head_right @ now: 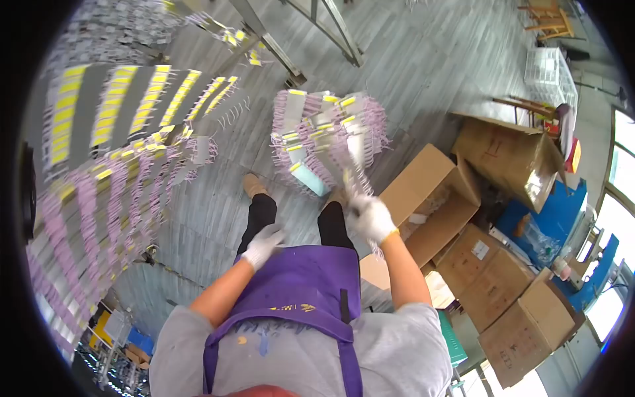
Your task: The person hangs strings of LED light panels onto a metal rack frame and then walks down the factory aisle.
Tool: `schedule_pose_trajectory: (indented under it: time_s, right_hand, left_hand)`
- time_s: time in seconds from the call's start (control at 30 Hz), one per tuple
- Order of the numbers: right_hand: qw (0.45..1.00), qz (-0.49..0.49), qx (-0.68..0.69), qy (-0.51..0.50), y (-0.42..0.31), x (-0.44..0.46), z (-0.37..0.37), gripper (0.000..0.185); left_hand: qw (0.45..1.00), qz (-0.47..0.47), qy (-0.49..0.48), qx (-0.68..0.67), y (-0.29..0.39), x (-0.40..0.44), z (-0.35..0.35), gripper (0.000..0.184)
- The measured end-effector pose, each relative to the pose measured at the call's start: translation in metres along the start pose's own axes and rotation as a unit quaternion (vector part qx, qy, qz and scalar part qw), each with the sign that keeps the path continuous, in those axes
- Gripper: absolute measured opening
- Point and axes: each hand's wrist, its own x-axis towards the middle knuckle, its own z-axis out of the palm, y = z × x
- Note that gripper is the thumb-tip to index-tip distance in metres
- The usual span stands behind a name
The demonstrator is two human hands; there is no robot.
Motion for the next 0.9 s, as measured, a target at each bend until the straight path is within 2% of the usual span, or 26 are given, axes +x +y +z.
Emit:
schedule_pose_trajectory:
  time_s: [0.03, 0.1, 0.17, 0.23, 0.27, 0.3, 0.33, 0.37, 0.43, 0.47, 0.5, 0.57, 0.6, 0.7, 0.73, 0.77, 0.83, 0.87, 0.9]
  right_hand:
    - [0.997, -0.05, 0.025, -0.044, -0.032, -0.015, -0.014, 0.012]
    - [0.966, -0.215, 0.021, -0.141, -0.113, -0.038, -0.047, 0.01]
    - [0.932, -0.303, 0.054, -0.192, -0.176, -0.064, -0.053, 0.012]
    - [0.904, -0.35, 0.039, -0.242, -0.219, -0.085, -0.053, 0.013]
    - [0.892, -0.374, 0.045, -0.249, -0.237, -0.094, -0.055, 0.014]
    - [0.886, -0.386, 0.079, -0.245, -0.254, -0.099, -0.06, 0.012]
    - [0.9, -0.292, 0.149, -0.287, -0.268, -0.102, -0.068, 0.015]
    - [0.901, -0.191, 0.214, -0.325, -0.281, -0.104, -0.077, 0.02]
    - [0.95, -0.128, 0.257, -0.123, -0.265, -0.081, -0.06, 0.039]
    - [0.993, -0.114, 0.03, -0.002, -0.261, -0.067, -0.059, 0.045]
    - [0.968, -0.092, -0.196, 0.125, -0.258, -0.056, -0.059, 0.051]
    - [0.982, 0.017, -0.173, 0.077, -0.257, -0.039, -0.056, 0.054]
    - [0.999, 0.008, -0.052, 0.009, -0.241, -0.024, -0.043, 0.054]
    - [0.999, 0.011, 0.008, -0.044, -0.303, -0.028, -0.025, 0.054]
    - [0.999, 0.0, 0.041, 0.008, -0.325, -0.031, -0.017, 0.057]
    - [0.999, -0.011, 0.038, 0.01, -0.334, -0.026, -0.01, 0.057]
    - [0.995, 0.056, -0.046, 0.061, -0.344, -0.009, 0.004, 0.055]
    - [0.997, 0.066, 0.04, -0.013, -0.364, -0.014, 0.001, 0.051]
    - [0.998, 0.059, 0.038, -0.01, -0.374, -0.012, 0.003, 0.051]
  left_hand:
    - [0.986, -0.072, -0.074, -0.131, 0.019, -0.004, 0.02, 0.061]
    - [0.928, -0.15, -0.178, -0.291, 0.064, -0.024, 0.054, 0.068]
    - [0.854, -0.084, -0.295, -0.42, 0.086, -0.049, 0.065, 0.065]
    - [0.798, -0.173, -0.3, -0.493, 0.114, -0.102, 0.049, 0.054]
    - [0.903, -0.07, -0.214, -0.366, 0.129, -0.131, 0.039, 0.048]
    - [0.968, 0.032, -0.113, -0.224, 0.133, -0.155, 0.029, 0.044]
    - [0.962, 0.085, -0.084, -0.245, 0.122, -0.156, 0.018, 0.044]
    - [0.97, 0.096, -0.062, -0.213, 0.119, -0.164, 0.003, 0.048]
    - [0.959, 0.232, -0.01, -0.16, 0.094, -0.164, -0.024, 0.045]
    - [0.952, 0.274, 0.007, -0.139, 0.097, -0.183, -0.038, 0.046]
    - [0.942, 0.312, 0.023, -0.118, 0.103, -0.207, -0.052, 0.047]
    - [0.937, 0.32, 0.006, -0.14, 0.111, -0.248, -0.08, 0.047]
    - [0.931, 0.335, 0.006, -0.145, 0.113, -0.266, -0.092, 0.046]
    - [0.932, 0.336, 0.01, -0.137, 0.105, -0.284, -0.135, 0.045]
    - [0.94, 0.322, 0.023, -0.109, 0.1, -0.287, -0.149, 0.046]
    - [0.947, 0.308, 0.036, -0.081, 0.098, -0.294, -0.161, 0.046]
    - [0.926, 0.354, 0.035, -0.13, 0.098, -0.315, -0.174, 0.046]
    - [0.92, 0.367, 0.025, -0.135, 0.091, -0.305, -0.183, 0.049]
    - [0.914, 0.379, 0.014, -0.141, 0.09, -0.302, -0.191, 0.052]
